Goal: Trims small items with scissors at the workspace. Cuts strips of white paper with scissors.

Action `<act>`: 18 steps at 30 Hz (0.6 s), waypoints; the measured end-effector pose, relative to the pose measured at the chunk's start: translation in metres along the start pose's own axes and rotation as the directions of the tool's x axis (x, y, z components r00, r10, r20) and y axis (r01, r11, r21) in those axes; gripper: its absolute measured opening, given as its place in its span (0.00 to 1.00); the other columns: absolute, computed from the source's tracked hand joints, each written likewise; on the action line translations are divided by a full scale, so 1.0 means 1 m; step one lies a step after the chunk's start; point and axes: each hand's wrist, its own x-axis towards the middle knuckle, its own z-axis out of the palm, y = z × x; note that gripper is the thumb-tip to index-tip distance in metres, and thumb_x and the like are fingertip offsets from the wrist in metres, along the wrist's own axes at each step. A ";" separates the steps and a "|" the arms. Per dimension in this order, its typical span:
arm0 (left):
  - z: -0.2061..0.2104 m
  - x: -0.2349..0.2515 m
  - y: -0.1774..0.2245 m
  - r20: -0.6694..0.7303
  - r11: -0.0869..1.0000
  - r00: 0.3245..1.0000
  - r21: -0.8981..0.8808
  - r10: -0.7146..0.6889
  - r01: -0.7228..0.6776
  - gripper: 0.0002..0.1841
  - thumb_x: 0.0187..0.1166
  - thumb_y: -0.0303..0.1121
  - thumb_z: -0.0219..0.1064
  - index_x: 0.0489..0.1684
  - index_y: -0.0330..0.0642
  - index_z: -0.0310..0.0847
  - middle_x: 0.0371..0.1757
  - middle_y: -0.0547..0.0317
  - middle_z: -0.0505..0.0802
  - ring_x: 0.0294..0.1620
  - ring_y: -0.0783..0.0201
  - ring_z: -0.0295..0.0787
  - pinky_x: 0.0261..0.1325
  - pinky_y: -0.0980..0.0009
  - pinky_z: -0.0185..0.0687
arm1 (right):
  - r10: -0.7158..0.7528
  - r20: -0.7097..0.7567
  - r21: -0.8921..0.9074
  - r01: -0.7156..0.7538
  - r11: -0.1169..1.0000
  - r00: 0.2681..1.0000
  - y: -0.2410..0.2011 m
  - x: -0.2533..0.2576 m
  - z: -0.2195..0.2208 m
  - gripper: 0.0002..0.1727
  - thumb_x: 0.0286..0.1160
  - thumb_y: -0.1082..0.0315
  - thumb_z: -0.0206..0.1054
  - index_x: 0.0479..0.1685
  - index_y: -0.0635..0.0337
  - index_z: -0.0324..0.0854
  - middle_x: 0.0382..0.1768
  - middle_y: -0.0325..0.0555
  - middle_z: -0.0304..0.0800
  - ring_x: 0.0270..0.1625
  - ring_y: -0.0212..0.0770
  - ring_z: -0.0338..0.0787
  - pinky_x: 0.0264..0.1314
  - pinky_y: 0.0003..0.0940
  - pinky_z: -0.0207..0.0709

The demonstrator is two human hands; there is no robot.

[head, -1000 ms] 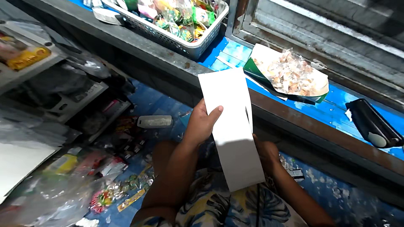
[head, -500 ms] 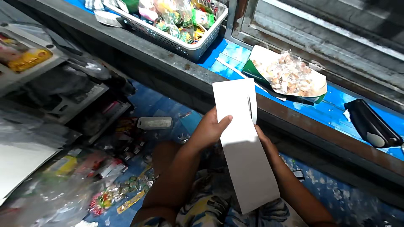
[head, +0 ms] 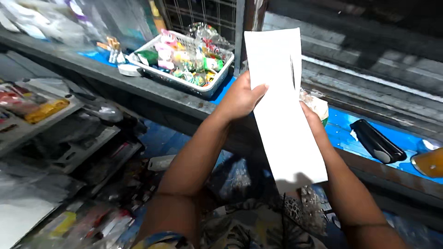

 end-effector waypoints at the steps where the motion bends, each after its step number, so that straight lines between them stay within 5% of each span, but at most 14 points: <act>1: 0.001 0.012 0.003 0.014 1.000 1.000 -0.015 0.003 -0.003 0.12 0.86 0.20 0.57 0.63 0.37 0.71 0.45 0.64 0.92 0.44 0.76 0.92 0.52 0.75 0.90 | -0.001 -0.012 -0.009 0.001 1.000 1.000 -0.001 0.007 -0.005 0.15 0.83 0.74 0.58 0.65 0.62 0.74 0.34 0.35 0.84 0.31 0.16 0.82 0.37 0.15 0.79; 6: 0.008 0.042 0.008 0.038 0.997 0.996 0.009 -0.080 0.079 0.15 0.87 0.21 0.56 0.70 0.35 0.69 0.48 0.57 0.91 0.44 0.72 0.92 0.52 0.72 0.90 | 0.109 -0.070 0.099 -0.102 0.990 0.992 0.006 0.025 -0.010 0.15 0.92 0.68 0.50 0.68 0.59 0.74 0.42 0.38 0.87 0.39 0.20 0.85 0.45 0.21 0.82; 13: 0.011 0.059 0.003 0.128 0.990 0.985 0.099 -0.113 0.100 0.11 0.87 0.21 0.56 0.63 0.35 0.74 0.41 0.61 0.92 0.39 0.74 0.91 0.47 0.74 0.89 | 0.157 0.022 0.179 -0.159 0.971 0.987 0.015 0.049 -0.024 0.20 0.88 0.74 0.57 0.76 0.58 0.67 0.48 0.44 0.90 0.42 0.28 0.90 0.49 0.31 0.85; 16: 0.011 0.071 0.005 0.123 0.990 0.985 0.088 -0.121 0.111 0.10 0.87 0.21 0.55 0.61 0.36 0.75 0.39 0.62 0.92 0.37 0.75 0.91 0.45 0.74 0.90 | 0.083 -0.012 0.125 -0.081 0.989 0.996 0.027 0.063 -0.029 0.19 0.88 0.70 0.59 0.75 0.58 0.70 0.47 0.47 0.92 0.42 0.34 0.92 0.48 0.38 0.88; 18: 0.012 0.081 0.010 0.108 0.989 0.985 0.082 -0.134 0.126 0.10 0.87 0.20 0.55 0.60 0.37 0.74 0.38 0.63 0.92 0.36 0.74 0.91 0.45 0.74 0.90 | 0.147 -0.038 -0.054 -0.149 0.987 0.988 -0.020 0.059 -0.036 0.17 0.88 0.73 0.56 0.71 0.69 0.71 0.49 0.55 0.90 0.45 0.37 0.92 0.51 0.34 0.86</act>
